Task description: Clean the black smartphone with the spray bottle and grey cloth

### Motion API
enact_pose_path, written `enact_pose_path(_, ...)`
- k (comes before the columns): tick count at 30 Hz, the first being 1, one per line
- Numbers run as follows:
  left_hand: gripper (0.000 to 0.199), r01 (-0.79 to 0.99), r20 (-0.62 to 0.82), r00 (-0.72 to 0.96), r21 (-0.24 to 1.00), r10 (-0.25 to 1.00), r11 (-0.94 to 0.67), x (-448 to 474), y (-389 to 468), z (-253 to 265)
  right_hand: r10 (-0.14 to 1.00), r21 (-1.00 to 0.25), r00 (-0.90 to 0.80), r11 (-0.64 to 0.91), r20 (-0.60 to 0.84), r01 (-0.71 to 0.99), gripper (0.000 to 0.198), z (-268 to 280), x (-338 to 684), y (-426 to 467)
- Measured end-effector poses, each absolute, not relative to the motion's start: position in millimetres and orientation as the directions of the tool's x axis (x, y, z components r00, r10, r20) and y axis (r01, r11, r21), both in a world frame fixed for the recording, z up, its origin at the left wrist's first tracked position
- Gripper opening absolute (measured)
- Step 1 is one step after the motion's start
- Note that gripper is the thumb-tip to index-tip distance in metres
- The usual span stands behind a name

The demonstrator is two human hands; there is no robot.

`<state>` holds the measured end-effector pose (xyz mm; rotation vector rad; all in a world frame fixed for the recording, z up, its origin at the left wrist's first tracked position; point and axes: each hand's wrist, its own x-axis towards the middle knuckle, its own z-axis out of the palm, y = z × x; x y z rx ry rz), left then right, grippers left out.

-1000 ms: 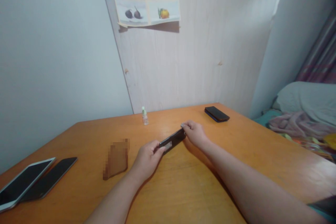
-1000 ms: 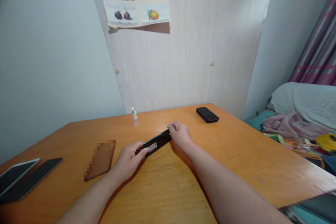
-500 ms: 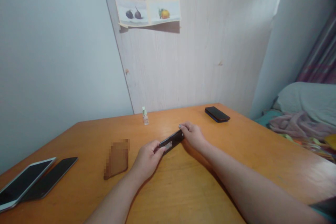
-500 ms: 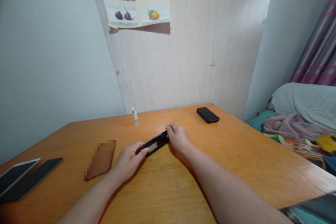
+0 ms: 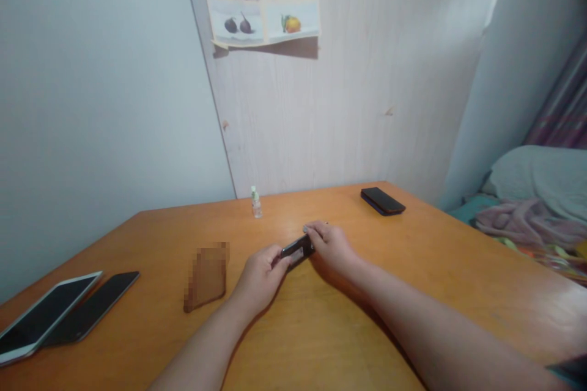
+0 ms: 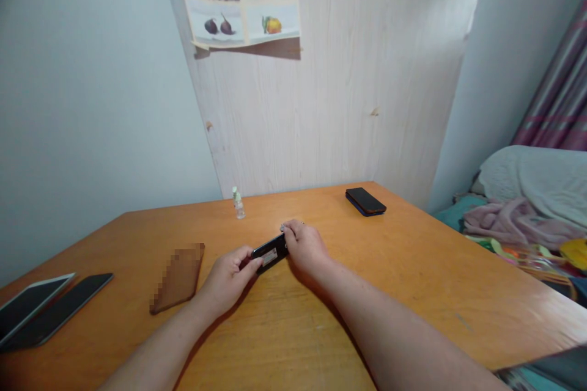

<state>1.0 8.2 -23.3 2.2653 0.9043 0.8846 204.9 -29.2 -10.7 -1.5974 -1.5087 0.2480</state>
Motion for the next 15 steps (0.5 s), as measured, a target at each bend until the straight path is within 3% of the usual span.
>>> enact_pose_path(6, 0.024, 0.308, 0.395, 0.594, 0.693, 0.701, -0.652, 1.8, 3.9, -19.9, 0.892, -0.650, -0.121, 0.404, 0.435, 0.643, 0.027, -10.8, 175.3, -47.4)
enact_pose_path(9, 0.023, 0.270, 0.406, 0.611, 0.700, 0.679, -0.661, 2.6, 1.5, -18.7, 0.905, -0.636, -0.158, 0.393, 0.395, 0.664, 0.025, -5.5, 177.8, -51.6)
enact_pose_path(15, 0.025, 0.355, 0.403, 0.608, 0.632, 0.684, -0.689, 3.4, 0.8, -19.8, 0.936, -0.527, -0.137, 0.300, 0.326, 0.795, 0.017, 0.8, 187.6, -53.2)
